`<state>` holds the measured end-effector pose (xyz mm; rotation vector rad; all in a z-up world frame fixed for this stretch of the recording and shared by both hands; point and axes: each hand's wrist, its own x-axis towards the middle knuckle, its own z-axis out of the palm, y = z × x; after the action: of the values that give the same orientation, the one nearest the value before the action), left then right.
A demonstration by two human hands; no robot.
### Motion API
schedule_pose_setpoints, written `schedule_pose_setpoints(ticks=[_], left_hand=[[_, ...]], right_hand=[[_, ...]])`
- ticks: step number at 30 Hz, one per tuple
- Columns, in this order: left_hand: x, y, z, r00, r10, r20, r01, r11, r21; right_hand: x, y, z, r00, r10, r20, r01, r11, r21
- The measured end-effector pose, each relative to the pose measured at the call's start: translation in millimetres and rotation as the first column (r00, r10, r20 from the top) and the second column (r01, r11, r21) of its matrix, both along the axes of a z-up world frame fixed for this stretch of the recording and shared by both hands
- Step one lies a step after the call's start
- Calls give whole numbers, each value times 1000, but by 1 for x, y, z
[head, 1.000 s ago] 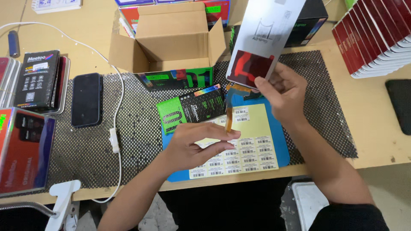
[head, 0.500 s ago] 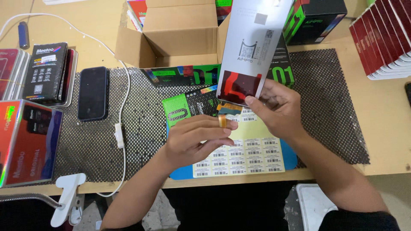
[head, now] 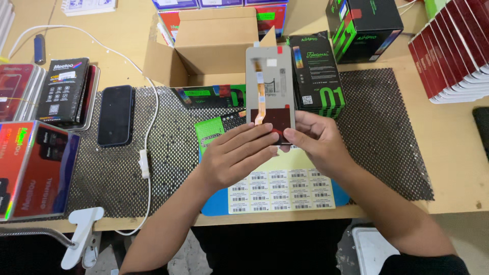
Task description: The person organizes screen components into boxes, removing protective films and arranging the parts one at a time.
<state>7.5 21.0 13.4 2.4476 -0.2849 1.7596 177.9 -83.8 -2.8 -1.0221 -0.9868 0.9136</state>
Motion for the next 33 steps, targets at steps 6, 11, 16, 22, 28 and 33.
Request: schedule_pose_setpoints(ticks=[6, 11, 16, 22, 28, 33], left_hand=[[-4, 3, -11, 999, 42, 29, -43, 999, 29], [-4, -5, -8, 994, -9, 113, 11, 1000, -17], [-3, -3, -16, 988, -1, 157, 16, 995, -95], [-3, 4, -16, 991, -1, 137, 17, 993, -117], [-19, 32, -32, 969, 32, 246, 32, 967, -252], [-28, 43, -22, 933, 190, 305, 108, 662, -742]], right_hand=[[-7, -6, 1, 969, 101, -224, -114, 992, -48], [-3, -10, -7, 977, 202, -72, -207, 976, -73], [-4, -12, -15, 962, 269, -50, -273, 955, -116], [2, -8, -23, 963, 265, -45, -268, 956, -122], [11, -3, -26, 945, 281, 168, -289, 957, 27], [16, 4, -23, 802, -361, 476, 189, 909, 372]])
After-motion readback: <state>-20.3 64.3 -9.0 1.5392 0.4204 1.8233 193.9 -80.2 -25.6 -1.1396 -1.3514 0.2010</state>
